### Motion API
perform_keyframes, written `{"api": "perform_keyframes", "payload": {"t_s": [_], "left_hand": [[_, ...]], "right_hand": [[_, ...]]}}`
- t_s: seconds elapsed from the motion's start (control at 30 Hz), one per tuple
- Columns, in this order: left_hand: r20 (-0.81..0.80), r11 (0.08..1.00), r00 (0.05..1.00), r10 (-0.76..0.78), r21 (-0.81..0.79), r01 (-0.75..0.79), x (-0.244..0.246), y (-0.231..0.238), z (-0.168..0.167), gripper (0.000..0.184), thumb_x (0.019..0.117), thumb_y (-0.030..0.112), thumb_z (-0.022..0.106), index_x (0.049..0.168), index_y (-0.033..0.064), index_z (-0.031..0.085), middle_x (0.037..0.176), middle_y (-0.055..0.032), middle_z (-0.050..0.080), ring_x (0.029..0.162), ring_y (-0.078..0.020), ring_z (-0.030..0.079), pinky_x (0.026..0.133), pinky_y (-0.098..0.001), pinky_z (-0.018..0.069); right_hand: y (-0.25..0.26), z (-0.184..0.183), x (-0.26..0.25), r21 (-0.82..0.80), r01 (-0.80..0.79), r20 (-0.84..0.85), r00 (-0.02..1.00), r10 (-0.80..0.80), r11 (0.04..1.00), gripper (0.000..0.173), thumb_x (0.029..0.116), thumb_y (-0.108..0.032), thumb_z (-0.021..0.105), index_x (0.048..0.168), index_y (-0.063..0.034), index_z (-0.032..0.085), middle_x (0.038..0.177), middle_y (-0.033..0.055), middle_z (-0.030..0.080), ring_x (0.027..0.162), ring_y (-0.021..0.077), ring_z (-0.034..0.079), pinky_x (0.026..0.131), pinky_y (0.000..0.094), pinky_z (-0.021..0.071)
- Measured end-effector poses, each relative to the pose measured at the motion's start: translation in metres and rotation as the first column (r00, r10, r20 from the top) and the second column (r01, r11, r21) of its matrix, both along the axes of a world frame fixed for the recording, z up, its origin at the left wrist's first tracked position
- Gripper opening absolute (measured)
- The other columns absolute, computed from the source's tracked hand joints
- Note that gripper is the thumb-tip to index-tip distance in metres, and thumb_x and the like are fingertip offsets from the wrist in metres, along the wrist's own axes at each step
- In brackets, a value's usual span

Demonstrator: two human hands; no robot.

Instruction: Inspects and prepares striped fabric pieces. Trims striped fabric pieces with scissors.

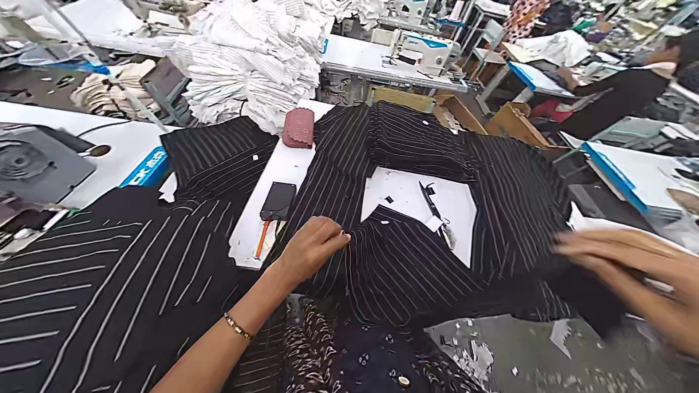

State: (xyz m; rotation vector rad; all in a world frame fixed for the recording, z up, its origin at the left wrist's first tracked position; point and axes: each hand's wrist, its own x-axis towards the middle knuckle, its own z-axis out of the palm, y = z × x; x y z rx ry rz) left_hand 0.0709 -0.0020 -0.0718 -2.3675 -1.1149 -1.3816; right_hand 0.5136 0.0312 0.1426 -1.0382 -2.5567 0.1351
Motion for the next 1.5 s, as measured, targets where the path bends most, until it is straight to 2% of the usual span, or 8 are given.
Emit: {"api": "perform_keyframes", "payload": {"t_s": [0.17,0.37,0.57,0.77,0.93,1.13,1.3,1.5], "left_hand": [[-0.119,0.956,0.976,-0.182,0.209,0.204,0.042,-0.011,0.058,0.01,0.1043,0.009,0.054,0.102,0.009,0.064,0.081,-0.0058,0.052,0.079,-0.0195,0.053,0.078,-0.0285,0.044],[-0.154,0.989,0.978,-0.139,0.023,0.144,0.062,-0.027,0.069,0.018,0.1068,0.015,0.047,0.106,0.0164,0.065,0.079,-0.0028,0.053,0.071,-0.019,0.054,0.068,-0.0297,0.0448],[-0.286,0.61,0.954,-0.095,-0.774,-0.171,0.028,-0.013,0.038,0.015,0.0916,-0.001,0.067,0.101,0.0008,0.078,0.106,-0.0247,0.073,0.101,-0.0443,0.07,0.087,-0.0622,0.0529],[0.446,0.628,0.846,-0.292,-0.578,0.522,-0.054,0.032,0.085,0.036,0.0915,0.055,0.069,0.083,0.0204,0.064,0.073,0.014,0.056,0.069,0.0122,0.051,0.061,-0.0065,0.0413],[-0.017,0.812,0.963,0.267,-0.534,-0.235,-0.029,0.137,0.116,0.038,0.096,0.036,0.069,0.103,-0.001,0.075,0.081,-0.0181,0.072,0.069,-0.0359,0.07,0.067,-0.0611,0.0556],[0.246,0.962,0.94,0.235,0.077,-0.26,0.003,0.219,0.164,0.017,0.0973,0.011,0.067,0.105,-0.0036,0.073,0.091,-0.0165,0.071,0.077,-0.0193,0.068,0.073,-0.0325,0.0564],[0.086,0.921,0.954,0.288,-0.297,-0.251,0.034,0.289,0.082,0.018,0.0979,0.012,0.065,0.107,0.0008,0.076,0.104,-0.019,0.073,0.098,-0.0345,0.072,0.085,-0.0524,0.0588],[-0.112,0.501,0.923,0.367,-0.813,-0.298,0.024,0.257,-0.033,0.034,0.1025,0.02,0.059,0.131,0.0042,0.067,0.149,-0.0195,0.053,0.138,-0.0367,0.051,0.114,-0.0542,0.0393]], "right_hand": [[0.034,-0.063,-0.15,-0.22,-0.618,0.048,0.766,0.641,0.755,0.022,0.101,-0.022,0.059,0.094,-0.0127,0.077,0.139,0.0099,0.063,0.141,0.0341,0.048,0.116,0.0546,0.038],[0.046,-0.048,-0.16,-0.297,-0.707,0.075,0.652,0.754,0.641,0.017,0.0974,-0.014,0.06,0.097,-0.0107,0.077,0.106,0.0071,0.075,0.11,0.0247,0.069,0.108,0.0575,0.0427],[0.066,-0.012,-0.05,0.04,-0.267,-0.21,0.94,0.269,0.963,0.025,0.1039,-0.034,0.056,0.102,-0.0196,0.076,0.11,-0.0038,0.075,0.12,0.0086,0.063,0.114,0.0363,0.0436],[0.104,-0.025,0.011,-0.176,0.085,-0.595,0.785,-0.175,0.981,0.015,0.0974,-0.034,0.065,0.102,-0.0258,0.077,0.099,-0.0198,0.069,0.092,-0.0079,0.063,0.082,0.0116,0.0518],[0.192,-0.042,-0.03,-0.218,0.298,-0.611,0.701,-0.368,0.929,0.017,0.0992,-0.01,0.059,0.108,-0.0008,0.07,0.089,-0.0054,0.068,0.077,-0.0068,0.059,0.074,0.0143,0.0501],[0.26,0.003,-0.03,0.024,0.34,-0.871,0.468,-0.147,0.94,0.035,0.1001,-0.01,0.062,0.131,-0.0146,0.045,0.105,-0.0143,0.063,0.089,-0.0069,0.062,0.082,0.0163,0.0537],[0.329,-0.118,-0.005,-0.057,0.47,-0.688,0.621,-0.375,0.881,0.032,0.0984,-0.001,0.056,0.128,0.0118,0.054,0.121,0.0224,0.064,0.104,0.0204,0.065,0.093,0.0359,0.0543],[0.329,-0.285,0.008,-0.216,0.583,-0.2,0.759,-0.62,0.784,0.032,0.0969,0.008,0.048,0.12,0.0038,0.071,0.128,0.0271,0.066,0.126,0.044,0.06,0.11,0.0576,0.0427]]}}
